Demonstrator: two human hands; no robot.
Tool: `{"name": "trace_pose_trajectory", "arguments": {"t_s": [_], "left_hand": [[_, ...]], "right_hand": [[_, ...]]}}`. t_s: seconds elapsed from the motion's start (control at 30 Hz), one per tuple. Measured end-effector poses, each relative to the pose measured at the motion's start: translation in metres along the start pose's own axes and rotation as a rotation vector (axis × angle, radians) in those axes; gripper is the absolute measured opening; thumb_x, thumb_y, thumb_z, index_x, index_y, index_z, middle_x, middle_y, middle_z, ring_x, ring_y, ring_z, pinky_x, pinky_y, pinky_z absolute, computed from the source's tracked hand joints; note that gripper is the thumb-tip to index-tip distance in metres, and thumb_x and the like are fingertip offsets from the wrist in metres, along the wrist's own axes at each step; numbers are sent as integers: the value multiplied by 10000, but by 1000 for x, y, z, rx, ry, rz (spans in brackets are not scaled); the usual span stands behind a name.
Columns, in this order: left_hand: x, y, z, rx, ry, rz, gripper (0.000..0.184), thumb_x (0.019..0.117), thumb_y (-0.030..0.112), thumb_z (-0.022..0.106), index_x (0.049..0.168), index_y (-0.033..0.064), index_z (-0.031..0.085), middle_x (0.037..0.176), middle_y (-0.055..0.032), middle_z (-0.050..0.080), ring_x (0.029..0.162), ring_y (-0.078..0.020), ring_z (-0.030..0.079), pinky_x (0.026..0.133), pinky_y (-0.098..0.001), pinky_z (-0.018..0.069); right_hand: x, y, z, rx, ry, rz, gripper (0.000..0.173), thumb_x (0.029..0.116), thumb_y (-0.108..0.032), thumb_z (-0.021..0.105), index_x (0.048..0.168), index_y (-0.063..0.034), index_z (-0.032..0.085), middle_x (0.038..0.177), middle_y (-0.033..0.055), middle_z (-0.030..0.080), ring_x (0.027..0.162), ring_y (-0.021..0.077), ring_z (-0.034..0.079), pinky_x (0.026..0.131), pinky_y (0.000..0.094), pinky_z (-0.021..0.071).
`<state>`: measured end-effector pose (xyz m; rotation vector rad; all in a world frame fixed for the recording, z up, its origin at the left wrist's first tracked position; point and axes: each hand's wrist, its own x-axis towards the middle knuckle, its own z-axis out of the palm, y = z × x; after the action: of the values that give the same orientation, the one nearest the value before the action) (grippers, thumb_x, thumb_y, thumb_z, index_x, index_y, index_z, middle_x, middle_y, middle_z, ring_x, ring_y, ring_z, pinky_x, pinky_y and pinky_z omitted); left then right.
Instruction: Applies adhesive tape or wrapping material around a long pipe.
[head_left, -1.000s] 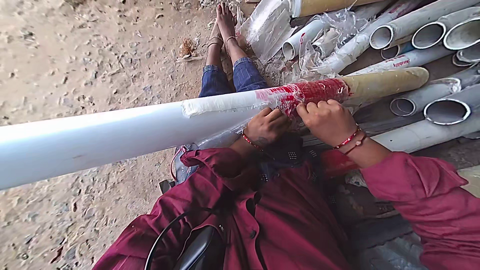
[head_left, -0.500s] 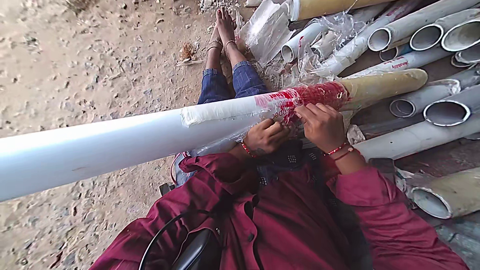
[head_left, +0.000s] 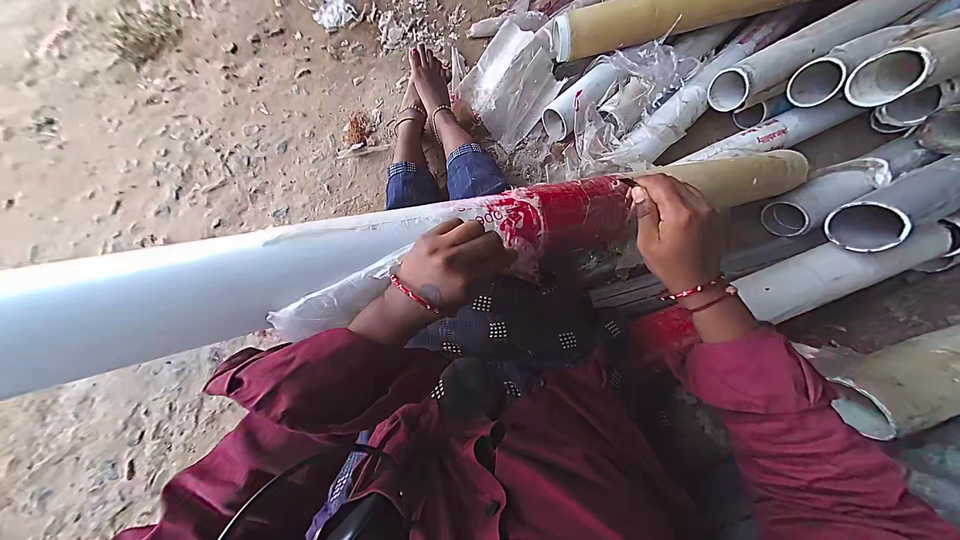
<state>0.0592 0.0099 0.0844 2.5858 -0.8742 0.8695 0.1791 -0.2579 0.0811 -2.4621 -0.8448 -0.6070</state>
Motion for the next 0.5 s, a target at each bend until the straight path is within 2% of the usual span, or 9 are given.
{"name": "trace_pose_trajectory", "arguments": {"t_s": [0.17, 0.23, 0.27, 0.33, 0.37, 0.4, 0.43, 0.47, 0.5], "left_hand": [[-7, -20, -12, -45, -53, -90, 208, 927, 16, 596, 875, 49, 795, 793, -108, 712, 749, -275, 658, 676, -369, 526], [-7, -10, -9, -103, -65, -204, 202, 942, 121, 628, 1027, 45, 795, 949, -145, 735, 823, -276, 682, 717, -379, 549], [-3, -4, -10, -133, -79, -303, 320, 935, 215, 685, 1206, 58, 750, 1098, -178, 716, 877, -282, 692, 733, -389, 566], [10, 5, -13, -95, -177, -536, 814, 823, 375, 836, 1506, 77, 507, 1444, -230, 525, 1069, -348, 646, 811, -459, 567], [17, 7, -12, -48, -291, -645, 997, 762, 426, 876, 1564, 60, 410, 1572, -240, 399, 1245, -410, 555, 939, -521, 510], [21, 7, -9, -18, -445, -722, 1020, 767, 427, 879, 1566, 24, 389, 1633, -240, 320, 1404, -439, 427, 1082, -553, 411], [23, 7, -2, -11, -591, -769, 871, 848, 372, 828, 1532, -1, 438, 1631, -231, 345, 1502, -420, 327, 1200, -540, 282], [25, 7, 5, -8, -694, -783, 668, 955, 269, 720, 1510, -10, 473, 1601, -208, 416, 1524, -374, 328, 1248, -499, 224], [22, 8, 11, -5, -722, -763, 531, 1009, 151, 616, 1494, -24, 491, 1569, -200, 466, 1508, -348, 376, 1255, -474, 228]], "right_hand": [[40, -25, 56, 69, -2, -58, 262, 1042, -116, 494, 1037, 7, 726, 1058, 194, 746, 1044, 406, 684, 801, 525, 500], [54, -31, 80, 114, -161, 8, 273, 1051, -117, 477, 1077, 12, 716, 1025, 204, 747, 1015, 403, 703, 849, 560, 498], [57, -34, 86, 117, -292, 66, 292, 1065, -135, 448, 1121, 5, 698, 1001, 211, 741, 983, 409, 712, 851, 583, 501], [61, -38, 86, 144, -502, 193, 363, 1098, -185, 393, 1296, -34, 657, 1028, 236, 731, 984, 456, 705, 819, 648, 497], [57, -39, 86, 140, -497, 230, 376, 1103, -203, 387, 1324, -49, 650, 1039, 250, 731, 986, 476, 703, 805, 659, 494], [52, -40, 87, 132, -459, 258, 386, 1104, -211, 390, 1343, -59, 652, 1047, 259, 733, 985, 488, 703, 797, 668, 493], [48, -40, 88, 113, -427, 272, 384, 1102, -211, 391, 1342, -67, 653, 1046, 255, 736, 978, 486, 706, 787, 666, 498], [46, -39, 89, 97, -409, 277, 380, 1099, -205, 393, 1339, -69, 653, 1041, 246, 739, 972, 479, 710, 787, 660, 505], [45, -39, 91, 89, -404, 285, 378, 1097, -198, 397, 1342, -64, 651, 1049, 247, 739, 979, 476, 710, 798, 656, 506]]}}
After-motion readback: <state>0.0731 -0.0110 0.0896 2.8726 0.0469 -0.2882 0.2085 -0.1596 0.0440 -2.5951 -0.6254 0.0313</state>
